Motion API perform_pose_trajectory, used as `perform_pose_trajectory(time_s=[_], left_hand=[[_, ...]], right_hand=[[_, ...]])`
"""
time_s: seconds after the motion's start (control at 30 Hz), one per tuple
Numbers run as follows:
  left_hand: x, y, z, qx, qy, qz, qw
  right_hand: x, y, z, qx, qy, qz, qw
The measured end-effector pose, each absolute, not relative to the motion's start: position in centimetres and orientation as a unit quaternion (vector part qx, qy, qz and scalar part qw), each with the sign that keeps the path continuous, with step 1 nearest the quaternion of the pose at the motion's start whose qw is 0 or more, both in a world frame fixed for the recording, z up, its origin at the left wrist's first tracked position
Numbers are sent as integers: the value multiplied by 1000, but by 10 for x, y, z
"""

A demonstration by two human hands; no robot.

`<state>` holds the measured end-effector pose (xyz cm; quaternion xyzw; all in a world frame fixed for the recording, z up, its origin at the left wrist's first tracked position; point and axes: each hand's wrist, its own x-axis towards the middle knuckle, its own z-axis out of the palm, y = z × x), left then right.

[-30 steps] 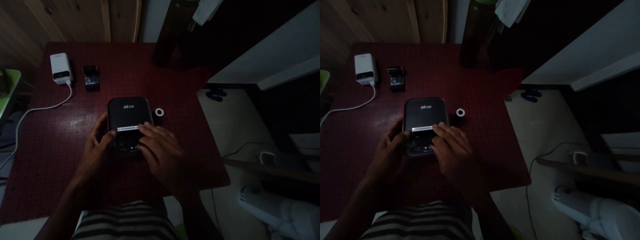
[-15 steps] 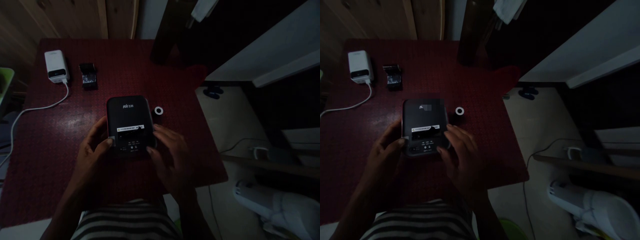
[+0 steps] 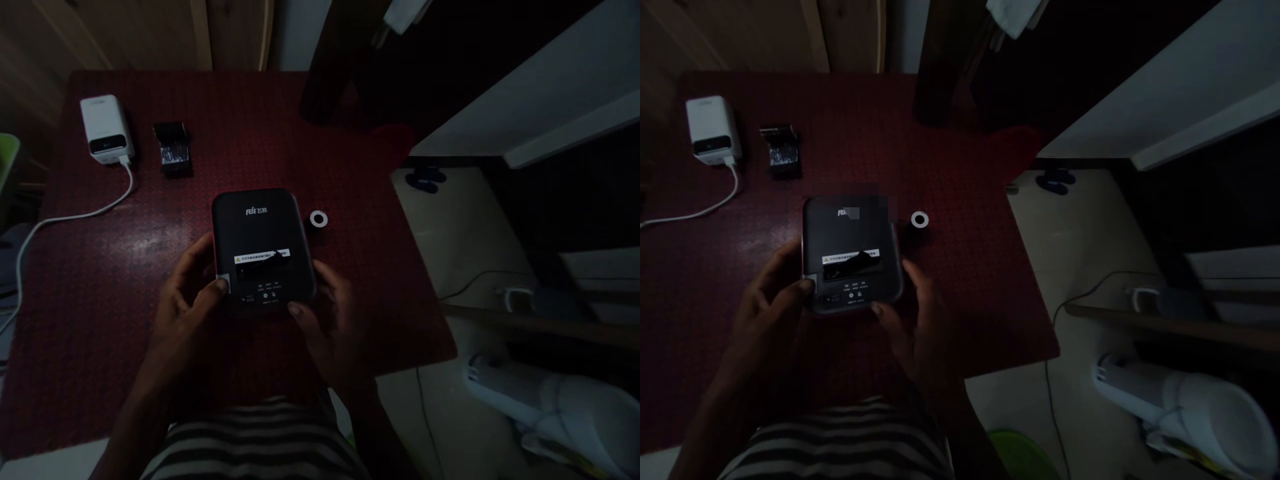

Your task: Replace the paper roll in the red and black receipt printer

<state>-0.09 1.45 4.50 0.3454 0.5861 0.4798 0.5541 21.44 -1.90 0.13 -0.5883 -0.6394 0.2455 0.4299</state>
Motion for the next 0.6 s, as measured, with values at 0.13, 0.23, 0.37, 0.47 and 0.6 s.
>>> perform_pose_trajectory(time_s=[0.13,0.23,0.37,0.47,0.6], left_hand=[[2,16,45,337,594,485,547],[3,17,47,339,598,484,541],[2,16,46,341,603,473,545],[-2,14,39,355,586,482,547],[-7,13,29,372,574,487,543]], right_hand=[[217,-18,1,-588,-649,236,422],[216,-17,2,-580,-653,242,423],[218,-16,9,-584,-647,265,412],[225,-11,23,-593,-651,254,400],[226,20,49,-545,-723,148,398]])
